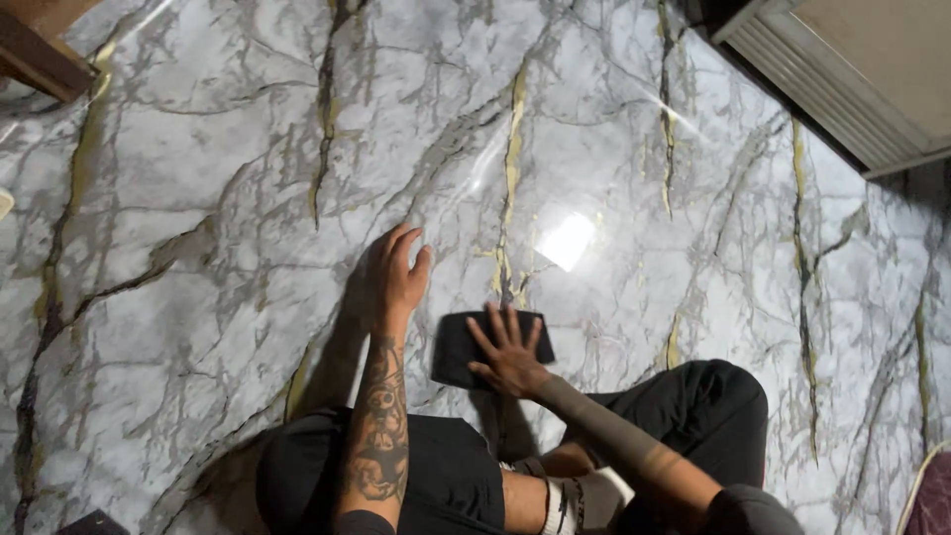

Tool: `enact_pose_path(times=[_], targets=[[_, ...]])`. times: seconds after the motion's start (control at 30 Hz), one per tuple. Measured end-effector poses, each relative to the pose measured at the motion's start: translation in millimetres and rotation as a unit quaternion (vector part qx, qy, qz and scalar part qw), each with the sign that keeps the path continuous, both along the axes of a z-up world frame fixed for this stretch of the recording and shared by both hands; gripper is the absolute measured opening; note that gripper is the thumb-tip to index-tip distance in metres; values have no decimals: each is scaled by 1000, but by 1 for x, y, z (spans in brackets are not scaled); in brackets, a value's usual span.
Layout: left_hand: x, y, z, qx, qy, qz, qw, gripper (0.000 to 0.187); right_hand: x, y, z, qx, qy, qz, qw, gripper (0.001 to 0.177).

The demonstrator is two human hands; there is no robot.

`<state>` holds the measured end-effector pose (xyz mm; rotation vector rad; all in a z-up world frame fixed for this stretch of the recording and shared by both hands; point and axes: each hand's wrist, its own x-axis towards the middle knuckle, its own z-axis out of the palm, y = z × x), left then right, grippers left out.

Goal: The person sits cross-legged on a marble-patterned floor and wipes the surface with a black cloth. They repeatedly rub the floor in front of them, occasionally folding the cloth and shifting position slightly while continuing to wipe.

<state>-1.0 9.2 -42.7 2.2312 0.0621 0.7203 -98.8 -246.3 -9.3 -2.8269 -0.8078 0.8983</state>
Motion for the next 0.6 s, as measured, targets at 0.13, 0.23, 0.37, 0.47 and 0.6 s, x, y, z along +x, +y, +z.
enact_pose_path(times=[0.13,0.23,0.37,0.47,0.6], targets=[[-6,-3,9,-58,58,-9,997,36,58,54,-16,38,-54,25,997,74],[-3,0,33,-79,98,-17,992,45,127,81,-35,90,-160,13,983,68],[-5,-1,37,-99,120,-24,988,56,245,82,-76,78,-263,-87,958,67],[-6,-4,21,-80,111,-36,990,56,336,58,-77,55,-271,-147,950,67],[1,0,72,84,147,-5,986,47,444,11,-74,41,-297,-195,934,64]])
